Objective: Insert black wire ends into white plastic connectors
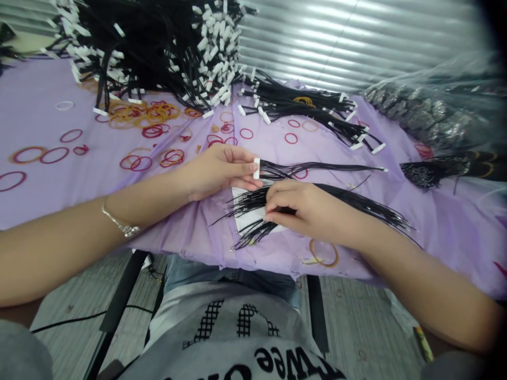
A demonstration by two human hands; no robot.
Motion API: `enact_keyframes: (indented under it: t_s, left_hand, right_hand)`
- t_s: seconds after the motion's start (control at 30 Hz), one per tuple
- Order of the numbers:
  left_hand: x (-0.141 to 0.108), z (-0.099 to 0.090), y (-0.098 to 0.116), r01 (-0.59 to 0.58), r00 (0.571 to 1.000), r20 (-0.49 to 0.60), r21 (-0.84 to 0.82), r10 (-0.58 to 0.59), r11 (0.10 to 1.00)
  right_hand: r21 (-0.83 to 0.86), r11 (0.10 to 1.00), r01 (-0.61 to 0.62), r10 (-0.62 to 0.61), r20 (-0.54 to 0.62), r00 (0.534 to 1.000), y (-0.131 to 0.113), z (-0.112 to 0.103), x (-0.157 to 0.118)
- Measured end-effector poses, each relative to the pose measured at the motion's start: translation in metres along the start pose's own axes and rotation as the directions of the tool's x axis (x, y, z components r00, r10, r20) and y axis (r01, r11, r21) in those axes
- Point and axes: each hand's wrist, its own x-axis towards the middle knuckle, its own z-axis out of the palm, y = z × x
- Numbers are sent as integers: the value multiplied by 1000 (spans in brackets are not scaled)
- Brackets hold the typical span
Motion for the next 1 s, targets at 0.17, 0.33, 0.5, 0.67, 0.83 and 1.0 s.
enact_keyframes:
  t_s: [0.17, 0.33, 0.5, 0.67, 0.83, 1.0]
  left_hand:
    - [0, 0, 0, -7, 1000, 12, -15, 7, 1000]
    - [0, 0, -1, 5, 1000, 1, -1, -5, 1000]
    - [1, -2, -2, 11, 1000, -11, -10, -11, 1000]
    - [1, -1, -2, 8, 1000, -10, -27, -8, 1000]
    - [1, -1, -1, 12, 1000, -11, -18, -12, 1000]
    - [1, -2, -2, 17, 1000, -2, -19, -17, 1000]
  right_hand:
    - [-147, 989, -13, 8, -33, 999, 0, 5, 2]
    - [-196, 981, 6, -20, -65, 998, 2, 10, 4]
    - [-128, 989, -74, 53, -162, 985, 3, 12, 3]
    - [-153, 988, -19, -7, -167, 986, 7, 14, 5]
    - [-132, 991, 19, -35, -124, 992, 10, 11, 6]
    - [-108, 994, -23, 13, -90, 996, 10, 8, 7]
